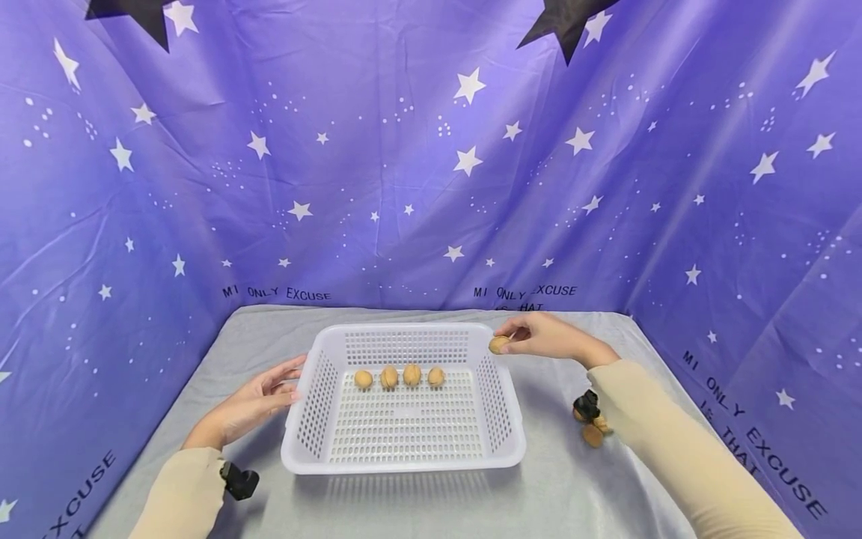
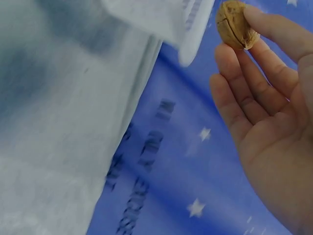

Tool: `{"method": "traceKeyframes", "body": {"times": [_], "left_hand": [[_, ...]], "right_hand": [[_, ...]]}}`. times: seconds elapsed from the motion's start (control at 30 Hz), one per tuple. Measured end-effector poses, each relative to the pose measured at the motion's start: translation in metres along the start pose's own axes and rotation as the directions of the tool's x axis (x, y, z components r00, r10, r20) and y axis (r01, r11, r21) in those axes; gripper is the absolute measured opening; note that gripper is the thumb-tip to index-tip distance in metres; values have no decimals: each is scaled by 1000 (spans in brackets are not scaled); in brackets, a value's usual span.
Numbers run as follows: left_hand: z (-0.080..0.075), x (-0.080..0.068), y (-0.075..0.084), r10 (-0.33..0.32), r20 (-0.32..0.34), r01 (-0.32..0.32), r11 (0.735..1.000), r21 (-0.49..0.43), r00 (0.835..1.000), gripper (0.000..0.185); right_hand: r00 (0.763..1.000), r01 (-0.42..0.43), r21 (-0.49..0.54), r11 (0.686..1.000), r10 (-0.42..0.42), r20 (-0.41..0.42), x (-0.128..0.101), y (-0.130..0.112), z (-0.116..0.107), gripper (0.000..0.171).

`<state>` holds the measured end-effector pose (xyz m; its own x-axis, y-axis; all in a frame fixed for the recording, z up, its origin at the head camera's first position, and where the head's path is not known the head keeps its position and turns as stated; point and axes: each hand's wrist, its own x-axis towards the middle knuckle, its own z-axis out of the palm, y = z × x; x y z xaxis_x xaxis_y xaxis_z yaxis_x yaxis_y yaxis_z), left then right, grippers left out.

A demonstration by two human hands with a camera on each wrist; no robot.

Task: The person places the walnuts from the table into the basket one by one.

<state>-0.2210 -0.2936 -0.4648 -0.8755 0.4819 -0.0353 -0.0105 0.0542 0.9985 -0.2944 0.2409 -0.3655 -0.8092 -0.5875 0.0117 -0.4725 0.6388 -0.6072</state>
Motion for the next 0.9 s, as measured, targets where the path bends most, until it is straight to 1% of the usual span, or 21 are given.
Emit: {"method": "traceKeyframes", "body": {"times": [0.2, 0.37, 0.57, 0.7, 0.77, 0.83, 0.9], "left_hand": [[1, -1, 2, 0, 0, 0, 1000, 2, 1000, 73], [0, -2, 1, -2, -2, 2, 1000, 2, 1000, 72], [-2, -1, 0, -8, -11, 8, 1000, 13, 1000, 72], [-3, -1, -1, -6, -9, 6, 1000, 13, 1000, 72], [-3, -1, 0, -4, -6, 4, 1000, 14, 1000, 72], [-3, -1, 0, -5, -2, 5, 1000, 15, 1000, 72], [-3, -1, -1, -4, 3, 4, 1000, 15, 1000, 72]], "right_hand": [[994, 83, -42, 996, -80, 68, 26, -31, 10, 36], [984, 123, -50, 991, -115, 136, 50, -49, 26, 34], [961, 169, -14, 986, -162, 223, 74, -72, 59, 31], [944, 169, 33, 985, -171, 281, 86, -89, 86, 29], [935, 176, 49, 983, -182, 306, 91, -96, 98, 29], [925, 189, 43, 981, -193, 328, 96, -101, 110, 29], [919, 199, 51, 979, -204, 337, 100, -103, 121, 29]]}}
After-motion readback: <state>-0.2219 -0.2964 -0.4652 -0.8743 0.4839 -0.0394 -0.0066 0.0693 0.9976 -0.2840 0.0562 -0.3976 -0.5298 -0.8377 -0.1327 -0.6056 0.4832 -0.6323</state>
